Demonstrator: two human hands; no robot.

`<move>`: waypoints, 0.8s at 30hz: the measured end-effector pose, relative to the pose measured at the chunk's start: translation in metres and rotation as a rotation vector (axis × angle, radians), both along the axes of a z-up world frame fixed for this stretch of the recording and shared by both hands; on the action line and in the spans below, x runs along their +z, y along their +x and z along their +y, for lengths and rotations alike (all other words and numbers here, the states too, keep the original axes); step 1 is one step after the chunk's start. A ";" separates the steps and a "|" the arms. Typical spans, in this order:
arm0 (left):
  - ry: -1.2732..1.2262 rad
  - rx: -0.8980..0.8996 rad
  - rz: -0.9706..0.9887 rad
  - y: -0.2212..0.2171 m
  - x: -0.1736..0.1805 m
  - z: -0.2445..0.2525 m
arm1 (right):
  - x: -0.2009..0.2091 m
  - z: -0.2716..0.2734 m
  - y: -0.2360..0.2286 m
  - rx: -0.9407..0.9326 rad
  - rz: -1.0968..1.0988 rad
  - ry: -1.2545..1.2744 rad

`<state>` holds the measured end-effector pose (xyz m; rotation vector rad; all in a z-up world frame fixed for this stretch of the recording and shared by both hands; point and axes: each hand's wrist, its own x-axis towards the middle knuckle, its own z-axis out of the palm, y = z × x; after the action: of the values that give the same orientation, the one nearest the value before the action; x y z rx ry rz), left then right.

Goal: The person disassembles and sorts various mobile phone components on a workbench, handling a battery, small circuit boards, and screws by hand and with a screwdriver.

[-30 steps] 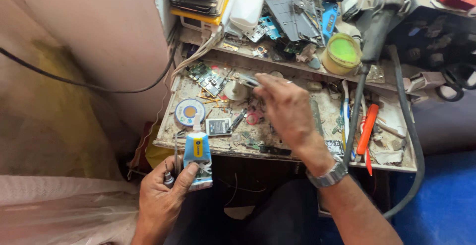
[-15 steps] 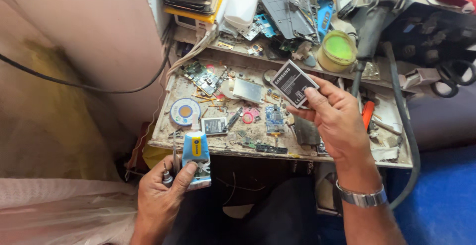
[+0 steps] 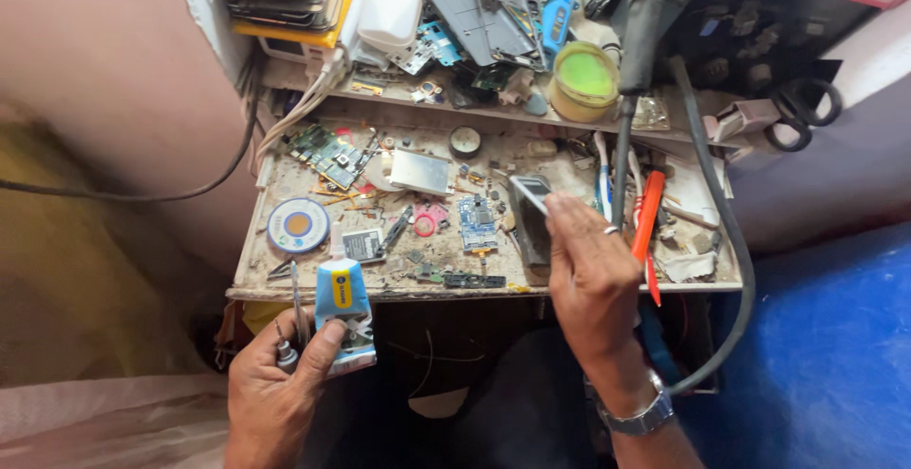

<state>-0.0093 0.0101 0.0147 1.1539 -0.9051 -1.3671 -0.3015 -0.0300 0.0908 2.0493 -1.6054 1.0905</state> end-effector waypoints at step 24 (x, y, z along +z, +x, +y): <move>0.060 0.010 -0.137 -0.011 -0.018 -0.003 | 0.028 -0.006 -0.108 -0.426 -0.123 0.528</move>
<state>-0.0206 0.0076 -0.0034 1.3095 -0.9592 -1.3270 -0.4097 -0.0361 0.1192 1.7964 -2.4557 0.6993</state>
